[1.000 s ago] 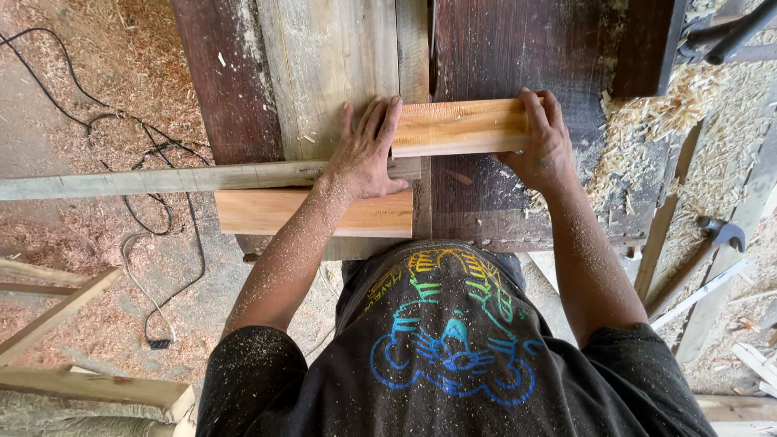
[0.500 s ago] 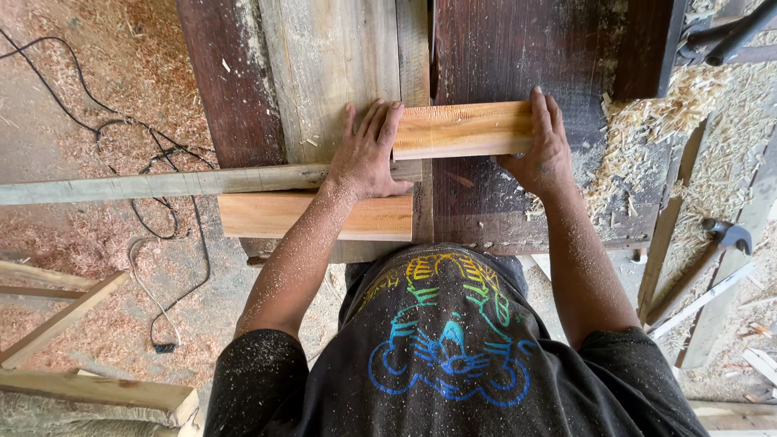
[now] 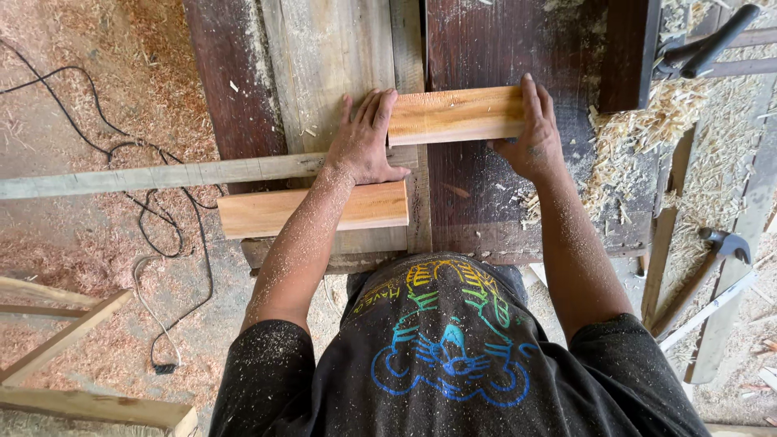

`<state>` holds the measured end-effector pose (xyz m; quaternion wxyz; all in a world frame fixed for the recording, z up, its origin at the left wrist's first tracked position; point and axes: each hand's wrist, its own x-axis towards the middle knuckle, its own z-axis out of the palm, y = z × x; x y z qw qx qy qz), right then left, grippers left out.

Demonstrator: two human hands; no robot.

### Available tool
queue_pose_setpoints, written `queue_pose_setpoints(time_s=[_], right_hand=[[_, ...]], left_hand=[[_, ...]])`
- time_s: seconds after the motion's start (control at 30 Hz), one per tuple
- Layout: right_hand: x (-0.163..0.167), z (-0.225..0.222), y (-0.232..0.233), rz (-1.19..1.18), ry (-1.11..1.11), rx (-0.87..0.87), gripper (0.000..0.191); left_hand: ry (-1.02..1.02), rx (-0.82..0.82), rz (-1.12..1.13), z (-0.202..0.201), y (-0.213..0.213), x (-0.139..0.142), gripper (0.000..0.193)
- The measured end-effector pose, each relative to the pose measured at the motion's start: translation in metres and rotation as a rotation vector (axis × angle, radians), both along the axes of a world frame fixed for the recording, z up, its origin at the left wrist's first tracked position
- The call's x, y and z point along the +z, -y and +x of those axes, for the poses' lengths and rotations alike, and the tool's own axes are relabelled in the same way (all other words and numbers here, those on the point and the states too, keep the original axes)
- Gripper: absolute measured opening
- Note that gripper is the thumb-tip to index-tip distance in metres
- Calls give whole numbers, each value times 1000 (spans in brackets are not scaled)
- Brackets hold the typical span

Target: The person uses a table saw to cut a long wooden plank into several smaller blocks. They then use a square and a pencil to mark lines on the remaining plank.

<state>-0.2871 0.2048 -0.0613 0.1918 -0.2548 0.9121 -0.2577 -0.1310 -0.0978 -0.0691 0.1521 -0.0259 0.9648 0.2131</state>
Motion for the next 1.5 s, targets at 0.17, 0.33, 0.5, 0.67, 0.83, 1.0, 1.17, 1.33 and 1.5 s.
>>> queue_pose_setpoints(time_s=[0.17, 0.33, 0.5, 0.67, 0.83, 1.0, 1.17, 1.33, 1.5], right_hand=[[-5, -3, 2, -36, 6, -5, 130], [-5, -6, 6, -12, -1, -5, 128], [-7, -8, 8, -20, 0, -12, 128], [-12, -15, 9, -52, -24, -6, 129], [-12, -23, 16, -63, -39, 16, 129], [-6, -28, 24, -43, 0, -21, 129], [-4, -33, 29, -17, 23, -40, 129], [-5, -36, 30, -32, 6, -33, 128], [-3, -38, 32, -44, 1, -28, 126]], left_hand=[[-5, 2, -11, -1, 3, -3, 155], [-37, 3, -9, -5, 6, -2, 157], [-24, 9, -15, -8, 8, 0, 157], [-18, 7, -4, -16, 14, -2, 155], [-23, 10, -4, -23, 19, 0, 155], [30, 23, -12, -30, 23, 3, 154], [31, 20, -10, -36, 26, 3, 156], [38, 30, -4, -38, 27, 0, 158], [37, 31, 8, -40, 29, -2, 160]])
